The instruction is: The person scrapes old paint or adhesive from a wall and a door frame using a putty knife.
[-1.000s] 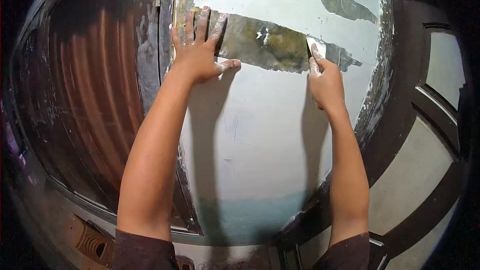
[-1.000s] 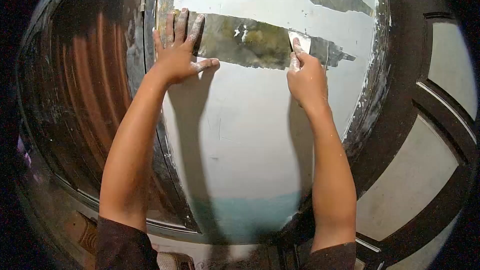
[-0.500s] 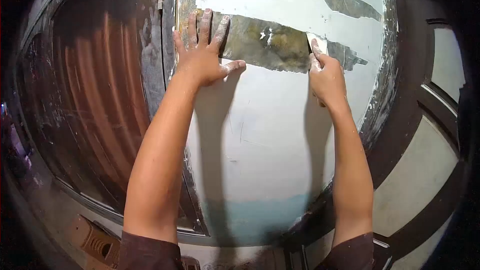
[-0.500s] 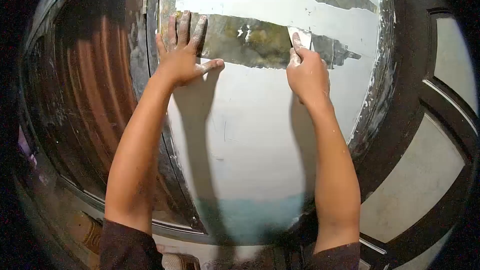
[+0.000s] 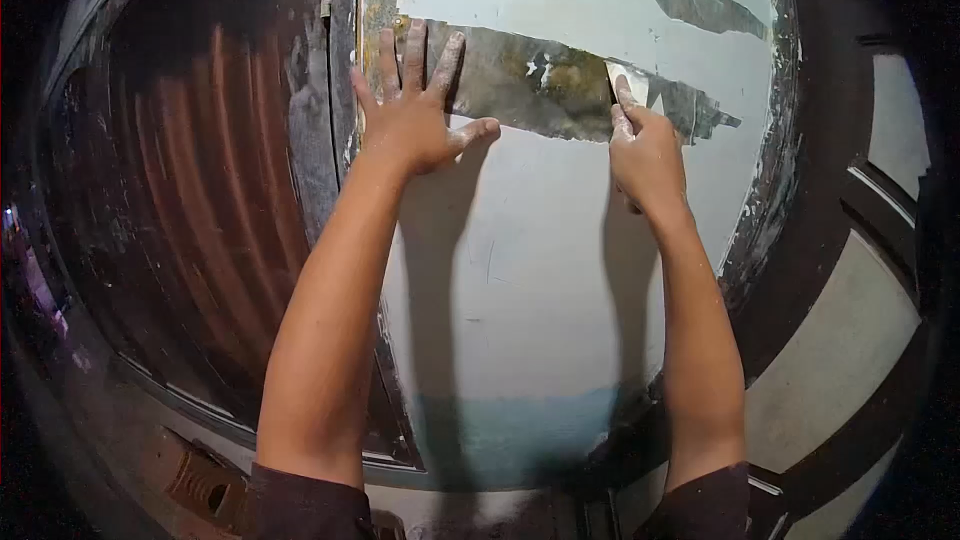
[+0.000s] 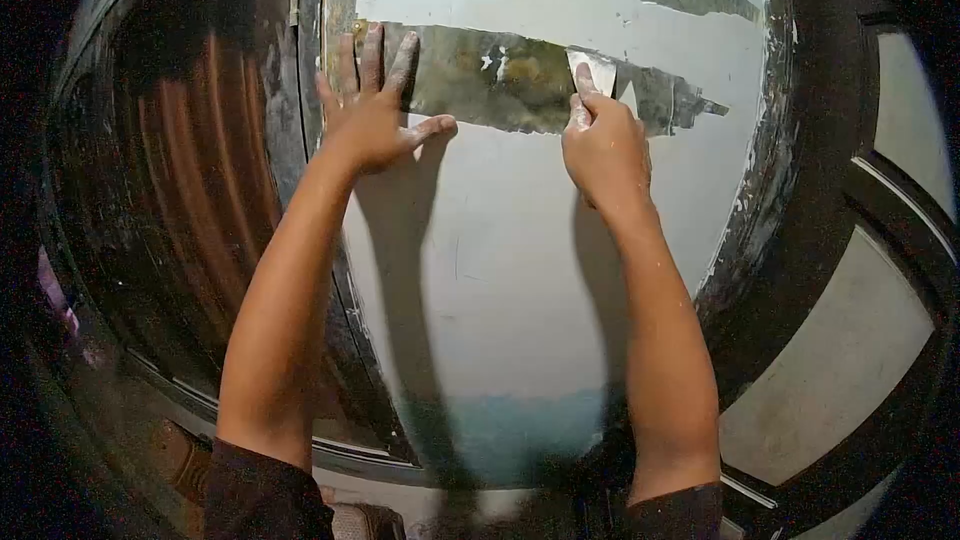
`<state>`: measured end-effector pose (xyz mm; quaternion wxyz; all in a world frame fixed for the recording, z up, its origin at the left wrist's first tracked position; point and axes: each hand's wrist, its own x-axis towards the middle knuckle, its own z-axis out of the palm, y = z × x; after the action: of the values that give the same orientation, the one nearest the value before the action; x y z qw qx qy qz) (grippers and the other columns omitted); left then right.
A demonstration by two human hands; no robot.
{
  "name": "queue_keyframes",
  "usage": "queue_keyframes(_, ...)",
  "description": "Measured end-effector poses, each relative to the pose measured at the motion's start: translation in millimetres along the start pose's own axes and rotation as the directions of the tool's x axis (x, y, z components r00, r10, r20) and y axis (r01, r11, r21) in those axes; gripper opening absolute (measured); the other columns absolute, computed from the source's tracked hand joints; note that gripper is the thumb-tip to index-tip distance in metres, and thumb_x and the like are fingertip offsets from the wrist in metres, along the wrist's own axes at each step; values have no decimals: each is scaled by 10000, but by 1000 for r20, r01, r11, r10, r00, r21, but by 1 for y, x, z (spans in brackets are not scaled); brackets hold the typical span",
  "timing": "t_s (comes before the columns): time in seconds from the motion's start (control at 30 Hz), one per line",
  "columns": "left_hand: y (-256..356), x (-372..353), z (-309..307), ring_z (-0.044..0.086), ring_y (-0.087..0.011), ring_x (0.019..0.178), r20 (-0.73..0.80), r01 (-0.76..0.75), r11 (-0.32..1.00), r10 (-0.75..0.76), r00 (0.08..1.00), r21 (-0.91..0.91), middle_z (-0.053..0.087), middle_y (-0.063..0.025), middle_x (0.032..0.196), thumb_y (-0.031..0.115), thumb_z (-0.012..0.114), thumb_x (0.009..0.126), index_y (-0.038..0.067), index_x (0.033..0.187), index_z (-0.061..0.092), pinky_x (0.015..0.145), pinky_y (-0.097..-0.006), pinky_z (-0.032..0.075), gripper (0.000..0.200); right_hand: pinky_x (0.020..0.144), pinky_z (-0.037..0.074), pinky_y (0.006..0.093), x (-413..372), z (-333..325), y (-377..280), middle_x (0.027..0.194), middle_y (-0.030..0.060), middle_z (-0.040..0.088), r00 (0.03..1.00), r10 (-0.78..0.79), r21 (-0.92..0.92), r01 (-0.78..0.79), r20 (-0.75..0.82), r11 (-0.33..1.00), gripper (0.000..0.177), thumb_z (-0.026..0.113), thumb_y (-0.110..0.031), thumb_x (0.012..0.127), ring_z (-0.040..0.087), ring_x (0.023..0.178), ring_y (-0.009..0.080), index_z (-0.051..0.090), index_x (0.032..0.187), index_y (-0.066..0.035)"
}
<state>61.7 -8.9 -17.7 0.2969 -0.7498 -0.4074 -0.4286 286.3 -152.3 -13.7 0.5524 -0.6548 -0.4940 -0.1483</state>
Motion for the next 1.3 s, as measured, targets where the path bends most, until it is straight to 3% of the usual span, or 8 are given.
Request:
queue_keyframes(0.1,2,1,-1,-203,-415,1593,34,19,1000,-19,999,2,-97,-142,1765,901,587,772,312,1697,115,1168,-758,-92,1194,808,540,510,8,4,3,938,268,733,997,-70,-20,70,-31,997,316,557,-244,1027,704,857,463,746,1132,-14)
queue_keyframes(0.13,-1,1,2,-207,-415,1591,5,1,1000,-1,1000,-4,-98,-146,1764,900,596,768,310,1697,117,1163,-762,-101,1200,462,433,410,13,8,11,561,104,573,994,-105,-53,104,-28,993,331,557,-229,1062,540,414,215,703,1285,-35)
queue_keyframes(0.37,-1,0,0,-218,-424,1585,47,5,1000,-5,999,0,-114,-157,1758,905,601,758,295,1698,117,1159,-765,-115,1220,504,452,399,12,8,9,564,93,561,998,-58,-31,59,17,998,363,552,-231,1064,529,428,198,672,1382,-102)
queue_keyframes(0.53,-1,1,0,-209,-421,1588,49,8,1000,-8,999,-14,-105,-159,1760,934,605,717,285,1699,118,1173,-752,-101,1273,520,451,405,10,9,5,563,110,564,991,-131,-12,130,-32,991,345,554,-219,1062,549,457,201,701,1298,-15)
queue_keyframes(0.6,-2,0,1,-208,-424,1588,8,-10,1000,10,1000,-4,-105,-158,1760,950,589,708,294,1698,115,1171,-754,-105,1280,733,532,486,3,7,-1,829,251,721,999,-49,21,49,-3,999,320,558,-256,1031,700,749,416,751,1116,-16)
queue_keyframes(1.07,-1,1,-2,-218,-445,1579,64,3,999,-1,998,-37,-121,-180,1752,928,618,716,264,1698,140,1161,-755,-134,1278,734,527,496,5,13,-9,792,242,717,992,-122,-39,121,-31,992,318,559,-264,1030,703,765,418,744,1060,-8)
queue_keyframes(1.2,1,0,-1,-224,-442,1578,39,-4,999,6,999,-38,-116,-187,1752,924,621,717,262,1698,140,1163,-755,-129,1278,743,534,507,-4,8,-19,826,250,728,996,61,22,-63,72,998,317,560,-270,1028,718,763,415,748,1065,-18)
queue_keyframes(1.3,-1,0,-2,-229,-441,1577,62,0,1000,1,998,-23,-117,-191,1751,916,617,729,257,1700,123,1165,-752,-130,1273,697,534,497,0,15,-13,779,236,721,994,-107,-14,107,2,994,312,548,-256,1032,702,676,403,742,1043,-12)
